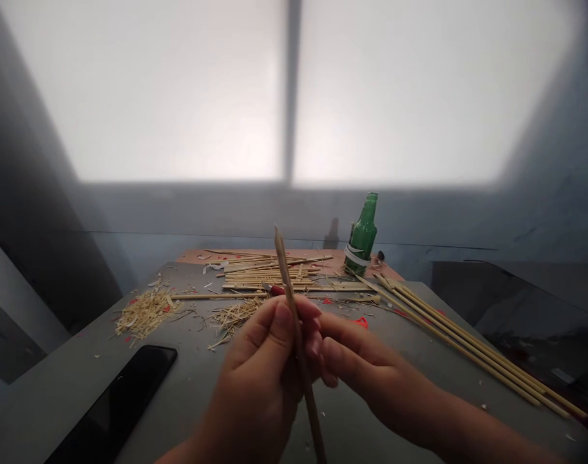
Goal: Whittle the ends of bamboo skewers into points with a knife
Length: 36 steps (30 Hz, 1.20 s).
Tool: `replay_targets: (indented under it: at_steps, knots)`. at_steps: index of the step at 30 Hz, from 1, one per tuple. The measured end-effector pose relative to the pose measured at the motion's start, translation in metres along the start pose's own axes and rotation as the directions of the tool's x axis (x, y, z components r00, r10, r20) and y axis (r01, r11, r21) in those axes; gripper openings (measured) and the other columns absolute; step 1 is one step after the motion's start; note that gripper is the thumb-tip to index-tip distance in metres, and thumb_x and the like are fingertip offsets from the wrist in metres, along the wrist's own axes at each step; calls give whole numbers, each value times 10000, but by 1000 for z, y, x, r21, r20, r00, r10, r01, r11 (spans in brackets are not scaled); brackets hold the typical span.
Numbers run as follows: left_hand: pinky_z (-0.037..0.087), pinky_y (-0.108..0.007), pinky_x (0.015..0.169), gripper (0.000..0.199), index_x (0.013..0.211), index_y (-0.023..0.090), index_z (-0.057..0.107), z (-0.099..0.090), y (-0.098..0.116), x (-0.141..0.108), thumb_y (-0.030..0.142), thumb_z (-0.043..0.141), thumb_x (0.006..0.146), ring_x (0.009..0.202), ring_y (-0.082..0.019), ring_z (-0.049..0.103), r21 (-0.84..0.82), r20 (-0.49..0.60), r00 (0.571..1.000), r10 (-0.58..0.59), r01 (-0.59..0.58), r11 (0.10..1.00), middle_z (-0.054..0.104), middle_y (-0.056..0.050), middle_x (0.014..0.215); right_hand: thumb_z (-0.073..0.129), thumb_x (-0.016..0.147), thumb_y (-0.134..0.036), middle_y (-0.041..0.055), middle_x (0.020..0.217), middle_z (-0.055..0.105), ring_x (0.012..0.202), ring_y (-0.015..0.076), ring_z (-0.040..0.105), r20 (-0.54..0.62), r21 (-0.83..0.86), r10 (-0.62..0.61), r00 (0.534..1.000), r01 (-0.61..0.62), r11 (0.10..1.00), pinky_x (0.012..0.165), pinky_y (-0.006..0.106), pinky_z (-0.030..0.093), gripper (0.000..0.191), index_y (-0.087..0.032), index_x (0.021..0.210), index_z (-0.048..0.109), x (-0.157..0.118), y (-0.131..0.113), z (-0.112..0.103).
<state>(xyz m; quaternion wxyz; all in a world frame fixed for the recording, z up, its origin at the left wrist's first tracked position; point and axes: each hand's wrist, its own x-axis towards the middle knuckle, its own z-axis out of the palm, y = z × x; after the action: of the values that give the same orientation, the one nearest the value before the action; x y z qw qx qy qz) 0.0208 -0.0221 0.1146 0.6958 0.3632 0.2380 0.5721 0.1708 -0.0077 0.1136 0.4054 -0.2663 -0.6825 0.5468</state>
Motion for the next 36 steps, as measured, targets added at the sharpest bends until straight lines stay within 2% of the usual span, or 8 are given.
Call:
replay_targets:
  at_steps: [4, 9, 13, 16, 21, 25, 32, 36]
  knots:
    - [561, -198, 625, 142, 881, 169, 745, -6, 14, 14, 284, 806, 825, 608, -94, 612, -138, -54, 989, 140, -146, 980, 614, 26, 685, 682, 850, -623, 69, 1017, 701, 1001, 239, 661, 32, -105, 109, 994, -105, 989, 895, 383, 531, 423, -211, 938, 712, -1, 4, 2]
    - [591, -192, 686, 73, 952, 183, 756, -11, 22, 27, 181, 707, 898, 615, -76, 629, -136, -143, 962, 232, -251, 958, 620, 43, 670, 767, 824, -490, 2, 833, 678, 716, 153, 695, 56, 117, 232, 971, -237, 964, 729, 313, 553, 334, -214, 985, 669, -2, 17, 15]
    - [610, -261, 786, 100, 982, 204, 755, -17, 26, 31, 193, 693, 905, 833, -136, 708, -21, -171, 938, 301, -309, 951, 733, -18, 933, 732, 846, -445, -60, 674, 582, 538, 105, 611, -105, 59, 177, 979, -172, 983, 566, 246, 481, 286, -198, 953, 635, 1, 22, 13]
    - [608, -318, 859, 198, 995, 207, 762, -24, 36, 34, 380, 696, 923, 1012, -204, 703, 79, -147, 883, 445, -438, 895, 726, -55, 1136, 699, 856, -436, -71, 606, 519, 505, 110, 530, -198, -73, 128, 972, -145, 987, 493, 237, 428, 257, -203, 931, 623, 4, 22, 6]
    - [605, -239, 769, 198, 881, 187, 791, -33, 55, 36, 378, 804, 831, 893, -171, 719, 217, -276, 797, 538, -493, 842, 760, -31, 935, 624, 894, -380, -62, 606, 451, 521, 113, 416, -225, -326, 7, 974, -82, 942, 466, 233, 338, 178, -203, 879, 616, 6, 21, -1]
    - [603, -227, 697, 166, 818, 185, 798, -28, 51, 33, 342, 828, 775, 802, -157, 709, 254, -274, 835, 478, -417, 873, 746, -15, 822, 569, 921, -326, -50, 613, 480, 515, 118, 404, -258, -505, -130, 957, -18, 863, 460, 241, 320, 138, -205, 884, 625, 5, 19, -3]
    - [620, -264, 649, 204, 722, 192, 800, -18, 22, 26, 390, 852, 733, 788, -213, 721, 348, -196, 916, 351, -270, 898, 767, -59, 822, 597, 931, -242, -20, 678, 671, 483, 125, 560, -274, -724, -415, 868, 98, 683, 463, 241, 472, 127, -214, 1037, 661, -1, 14, -5]
    - [619, -274, 669, 255, 804, 178, 813, -17, 14, 23, 414, 861, 719, 785, -224, 730, 400, -183, 936, 301, -209, 892, 776, -73, 797, 559, 956, -149, 65, 983, 780, 834, 198, 748, -156, -821, -559, 815, 208, 532, 739, 313, 615, 213, -222, 1133, 651, -3, 16, -3]
